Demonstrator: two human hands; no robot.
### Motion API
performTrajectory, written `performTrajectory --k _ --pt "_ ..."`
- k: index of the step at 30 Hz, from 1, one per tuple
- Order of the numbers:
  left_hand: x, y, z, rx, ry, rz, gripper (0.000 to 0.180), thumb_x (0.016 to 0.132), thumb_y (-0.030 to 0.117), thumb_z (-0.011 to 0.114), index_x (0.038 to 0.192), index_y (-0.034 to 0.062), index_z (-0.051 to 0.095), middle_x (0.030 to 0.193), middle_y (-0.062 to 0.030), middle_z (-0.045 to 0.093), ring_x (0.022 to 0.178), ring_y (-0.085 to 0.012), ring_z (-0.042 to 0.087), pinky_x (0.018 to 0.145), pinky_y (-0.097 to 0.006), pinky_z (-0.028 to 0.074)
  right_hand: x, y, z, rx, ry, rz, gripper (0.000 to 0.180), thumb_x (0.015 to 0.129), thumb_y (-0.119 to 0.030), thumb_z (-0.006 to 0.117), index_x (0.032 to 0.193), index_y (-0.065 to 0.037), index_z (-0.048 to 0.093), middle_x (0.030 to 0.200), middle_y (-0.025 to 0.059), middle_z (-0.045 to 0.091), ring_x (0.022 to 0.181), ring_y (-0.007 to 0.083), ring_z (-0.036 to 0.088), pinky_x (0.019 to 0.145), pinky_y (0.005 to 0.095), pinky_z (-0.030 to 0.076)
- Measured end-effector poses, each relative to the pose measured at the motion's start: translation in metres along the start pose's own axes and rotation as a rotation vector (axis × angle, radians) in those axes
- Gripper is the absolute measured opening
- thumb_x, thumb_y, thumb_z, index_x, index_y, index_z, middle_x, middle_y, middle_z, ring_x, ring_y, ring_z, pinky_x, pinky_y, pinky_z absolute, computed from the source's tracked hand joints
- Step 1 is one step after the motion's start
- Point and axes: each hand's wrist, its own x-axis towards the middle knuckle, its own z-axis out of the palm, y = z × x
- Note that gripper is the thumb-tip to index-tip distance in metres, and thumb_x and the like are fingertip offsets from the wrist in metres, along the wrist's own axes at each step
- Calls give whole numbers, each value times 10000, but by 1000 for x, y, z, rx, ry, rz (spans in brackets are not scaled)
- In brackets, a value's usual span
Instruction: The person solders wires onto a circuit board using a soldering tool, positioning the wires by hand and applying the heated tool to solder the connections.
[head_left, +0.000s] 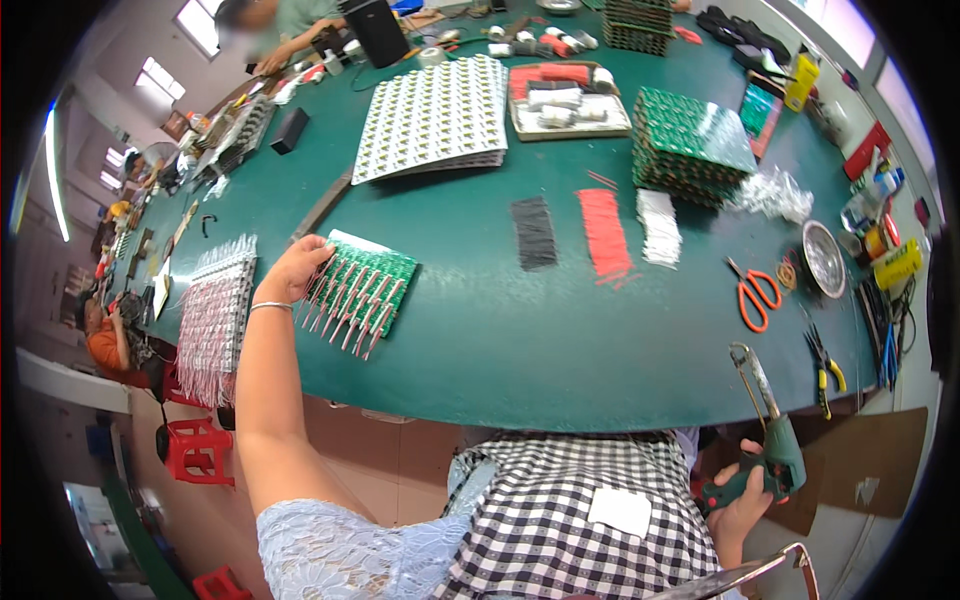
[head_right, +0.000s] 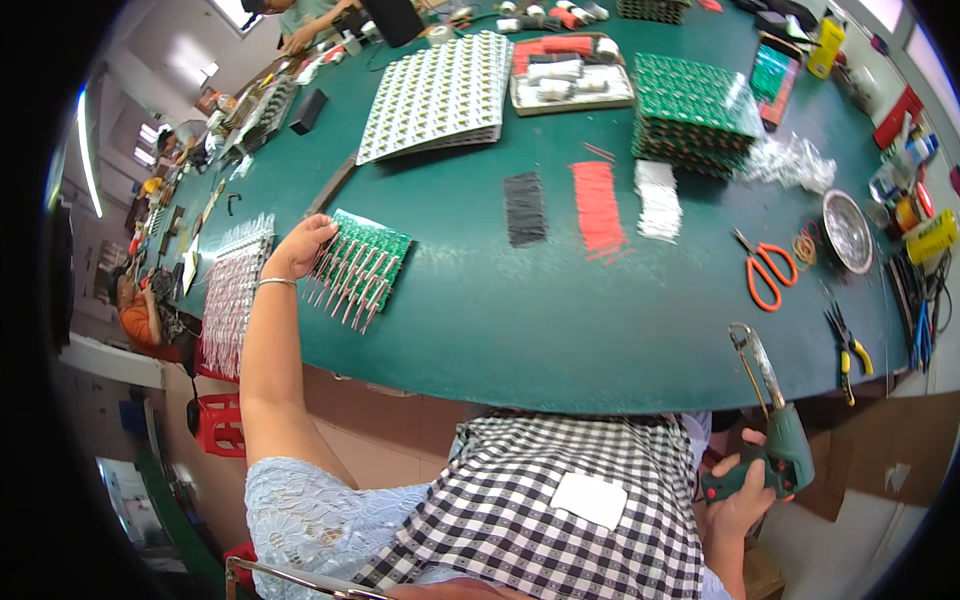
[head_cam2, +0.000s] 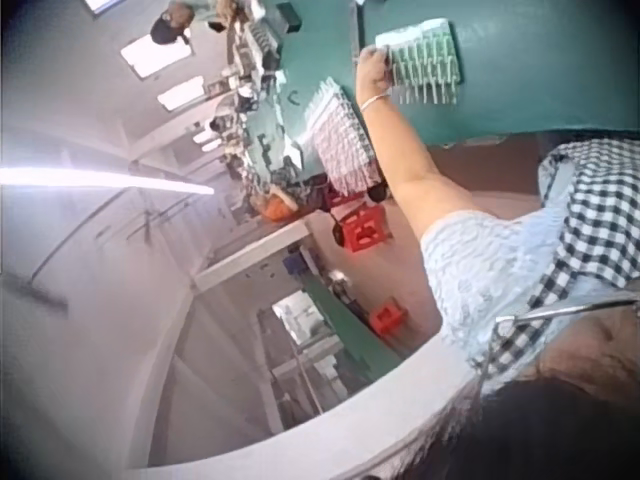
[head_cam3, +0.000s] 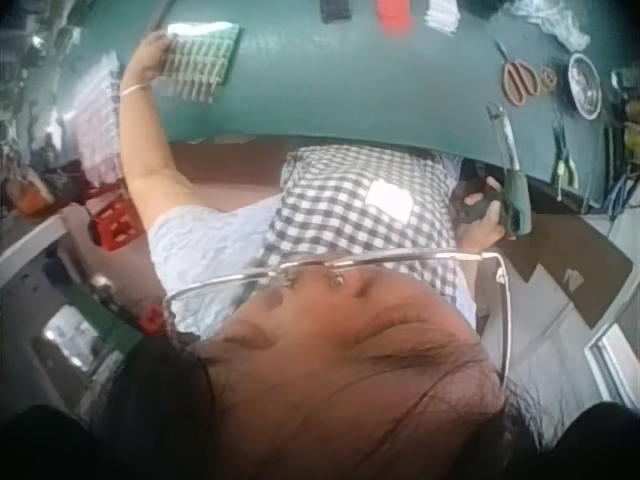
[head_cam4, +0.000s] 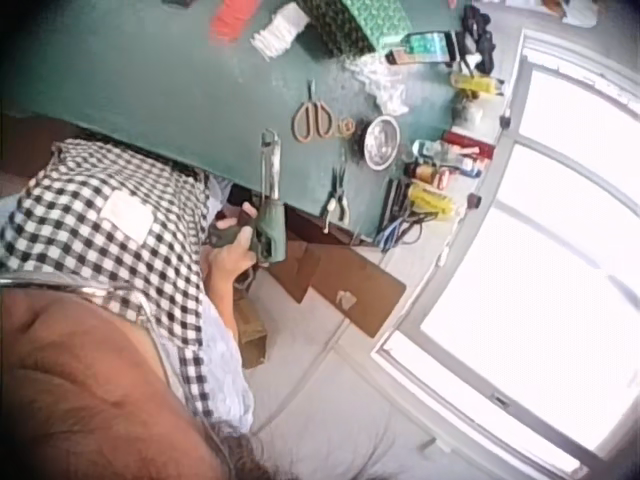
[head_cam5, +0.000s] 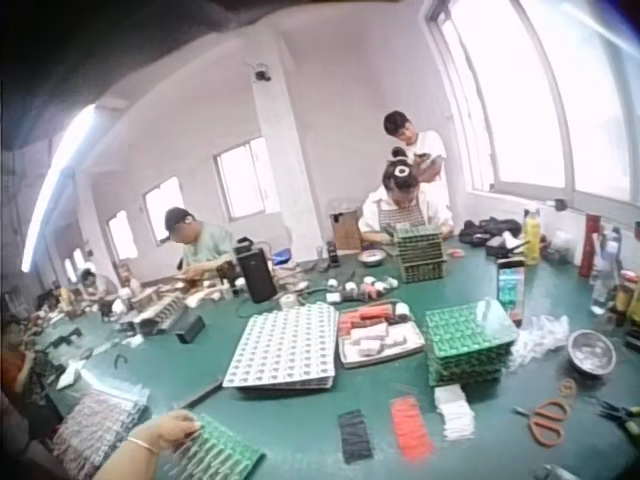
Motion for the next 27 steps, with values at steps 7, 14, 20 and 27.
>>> performTrajectory --k 7,14,20,27 --pt "-3 -16 -60 227 233 -51 132 851 176 653 909 91 573 742 18 574 623 -83 521 525 -257 433 0 -19 37 -18 95 -55 306 967 -218 409 1122 34 488 806 94 597 524 98 510 466 234 413" --pt "10 -26 -65 348 493 221 104 832 152 646 856 52 631 709 19 581 626 -77 496 568 -247 406 4 -22 41 -13 -38 -21 334 943 -215 448 1155 43 453 943 123 569 566 113 535 488 228 433" --pt "-15 71 105 595 290 871 124 833 108 628 899 4 641 830 -80 629 752 -159 585 679 -272 457 19 -25 22 82 -92 91 361 901 -180 509 1182 40 450 1089 157 576 577 141 565 454 248 459" --pt "-19 190 345 898 -119 1666 737 665 325 782 1318 182 473 1348 -153 447 1241 -365 405 1018 -445 345 10 -3 8 136 115 -27 324 902 -141 487 1169 40 454 1111 174 576 605 160 591 488 254 492"
